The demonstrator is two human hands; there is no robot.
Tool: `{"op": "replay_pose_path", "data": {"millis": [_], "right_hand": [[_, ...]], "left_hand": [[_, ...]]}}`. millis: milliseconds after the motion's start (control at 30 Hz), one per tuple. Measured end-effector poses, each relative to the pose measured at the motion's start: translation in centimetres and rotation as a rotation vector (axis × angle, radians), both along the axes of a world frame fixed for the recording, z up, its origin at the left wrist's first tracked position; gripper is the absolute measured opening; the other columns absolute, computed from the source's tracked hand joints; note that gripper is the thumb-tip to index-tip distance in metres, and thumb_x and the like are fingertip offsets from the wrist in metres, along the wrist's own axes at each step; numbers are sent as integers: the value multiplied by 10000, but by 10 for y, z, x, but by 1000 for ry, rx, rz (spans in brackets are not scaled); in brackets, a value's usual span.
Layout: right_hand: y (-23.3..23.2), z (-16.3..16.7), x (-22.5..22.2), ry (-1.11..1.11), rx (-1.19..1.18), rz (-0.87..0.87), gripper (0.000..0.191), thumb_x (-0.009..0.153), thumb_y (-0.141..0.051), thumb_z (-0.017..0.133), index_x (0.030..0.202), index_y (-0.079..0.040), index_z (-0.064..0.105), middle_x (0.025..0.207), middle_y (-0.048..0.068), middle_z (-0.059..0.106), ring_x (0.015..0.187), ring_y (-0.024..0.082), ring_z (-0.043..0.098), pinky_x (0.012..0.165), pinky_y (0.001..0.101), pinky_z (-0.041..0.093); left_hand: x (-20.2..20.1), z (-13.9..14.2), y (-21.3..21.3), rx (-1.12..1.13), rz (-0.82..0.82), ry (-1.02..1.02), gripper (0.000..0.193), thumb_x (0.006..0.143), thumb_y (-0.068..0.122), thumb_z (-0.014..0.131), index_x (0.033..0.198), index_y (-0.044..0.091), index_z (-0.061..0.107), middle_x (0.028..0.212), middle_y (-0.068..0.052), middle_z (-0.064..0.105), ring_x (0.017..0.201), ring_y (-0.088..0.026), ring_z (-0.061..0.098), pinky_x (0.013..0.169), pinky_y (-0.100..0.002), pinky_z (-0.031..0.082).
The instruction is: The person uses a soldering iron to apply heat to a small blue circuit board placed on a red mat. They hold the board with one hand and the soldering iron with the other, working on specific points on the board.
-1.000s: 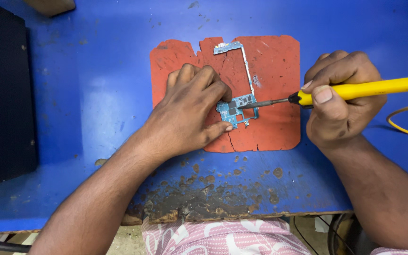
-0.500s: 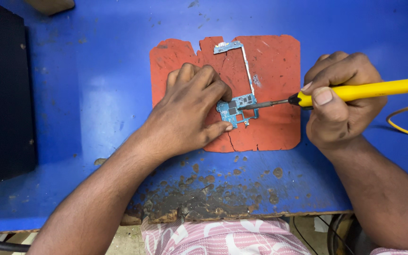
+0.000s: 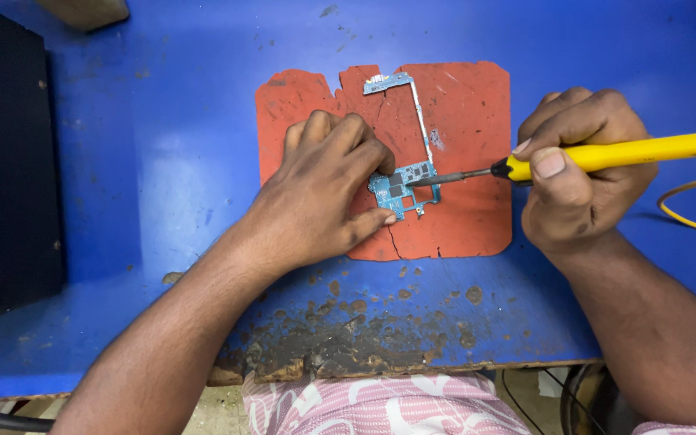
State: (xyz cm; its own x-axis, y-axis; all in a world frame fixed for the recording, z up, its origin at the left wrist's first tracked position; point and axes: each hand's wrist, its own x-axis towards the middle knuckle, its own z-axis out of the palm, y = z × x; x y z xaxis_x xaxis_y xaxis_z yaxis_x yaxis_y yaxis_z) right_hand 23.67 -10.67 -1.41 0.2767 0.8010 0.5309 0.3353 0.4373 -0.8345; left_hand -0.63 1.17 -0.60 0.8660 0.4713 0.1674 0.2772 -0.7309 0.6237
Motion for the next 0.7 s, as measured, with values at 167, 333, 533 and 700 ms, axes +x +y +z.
{"op": "replay_pose_path", "data": {"millis": [167,333,533,700], "right_hand": [[1,0,0,1,-4,2,275,1037,-254,630,952,-22,507,714,77,525,571,110,446,558,262,389],[2,-1,0,-11,5,1,270,1037,-250,624,954,-22,507,708,79,528,575,111,446,561,262,385],[3,-1,0,-12,12,7,260,1031,-247,618,946,-28,507,702,74,525,568,108,451,551,257,386],[2,0,0,-17,8,1,268,1046,-245,620,948,-22,506,717,84,534,585,114,456,571,262,395]], "left_hand": [[0,0,0,11,-2,2,485,715,328,887,1075,105,651,1082,-85,527,1089,-317,484,1031,-497,361],[0,0,0,21,-3,-5,488,710,327,887,1077,106,654,1085,-89,527,1091,-320,483,1026,-498,358],[1,0,1,11,-3,5,484,717,326,883,1082,104,658,1087,-85,527,1086,-317,483,1029,-495,357],[1,0,1,4,0,17,483,715,325,883,1082,104,660,1089,-85,528,1083,-317,481,1027,-495,359]]}}
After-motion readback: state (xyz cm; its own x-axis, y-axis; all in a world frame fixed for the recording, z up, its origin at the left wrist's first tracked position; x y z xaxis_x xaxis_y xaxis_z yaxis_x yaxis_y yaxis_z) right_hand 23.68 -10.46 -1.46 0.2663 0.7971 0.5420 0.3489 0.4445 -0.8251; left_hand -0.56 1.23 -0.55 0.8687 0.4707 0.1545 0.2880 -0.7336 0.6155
